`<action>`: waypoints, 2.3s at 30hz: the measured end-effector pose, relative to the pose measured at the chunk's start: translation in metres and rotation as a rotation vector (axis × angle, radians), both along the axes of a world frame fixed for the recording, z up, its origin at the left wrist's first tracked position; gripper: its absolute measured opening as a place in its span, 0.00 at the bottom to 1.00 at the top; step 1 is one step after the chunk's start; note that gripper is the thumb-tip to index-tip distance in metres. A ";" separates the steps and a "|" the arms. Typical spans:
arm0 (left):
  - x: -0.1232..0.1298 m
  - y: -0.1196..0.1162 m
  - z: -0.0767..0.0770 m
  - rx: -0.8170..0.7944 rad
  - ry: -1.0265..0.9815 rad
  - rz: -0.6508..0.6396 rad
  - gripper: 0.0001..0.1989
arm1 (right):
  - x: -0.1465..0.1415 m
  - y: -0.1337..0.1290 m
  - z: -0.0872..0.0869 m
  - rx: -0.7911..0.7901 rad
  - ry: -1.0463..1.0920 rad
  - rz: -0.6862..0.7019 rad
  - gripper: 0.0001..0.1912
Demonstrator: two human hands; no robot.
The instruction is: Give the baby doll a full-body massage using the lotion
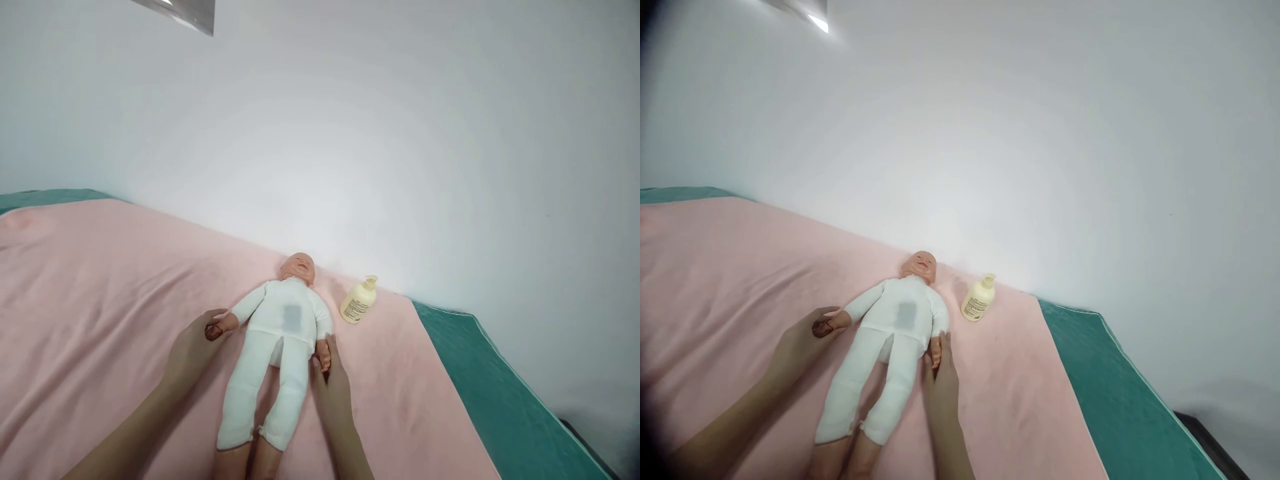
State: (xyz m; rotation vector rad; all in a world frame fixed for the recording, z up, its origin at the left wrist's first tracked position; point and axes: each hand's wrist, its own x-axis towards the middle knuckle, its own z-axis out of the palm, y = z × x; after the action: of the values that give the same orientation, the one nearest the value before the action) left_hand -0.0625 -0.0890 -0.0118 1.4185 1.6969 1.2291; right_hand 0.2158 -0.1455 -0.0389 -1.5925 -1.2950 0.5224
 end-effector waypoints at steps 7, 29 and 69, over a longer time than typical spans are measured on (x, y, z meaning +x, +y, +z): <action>-0.001 0.023 0.004 0.045 -0.024 0.094 0.24 | 0.006 0.026 0.026 0.107 0.159 -0.030 0.29; 0.047 0.205 -0.016 -0.004 -0.320 -0.022 0.32 | 0.052 0.224 0.007 0.140 0.184 -0.101 0.23; -0.001 0.008 -0.014 -0.047 0.406 -0.002 0.44 | 0.002 0.022 -0.008 0.080 -0.333 0.079 0.34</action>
State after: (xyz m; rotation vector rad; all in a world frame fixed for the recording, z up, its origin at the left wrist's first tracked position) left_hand -0.0634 -0.0805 -0.0254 1.7271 1.9713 0.9349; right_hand 0.2178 -0.1237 -0.0470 -1.6117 -1.6116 0.2548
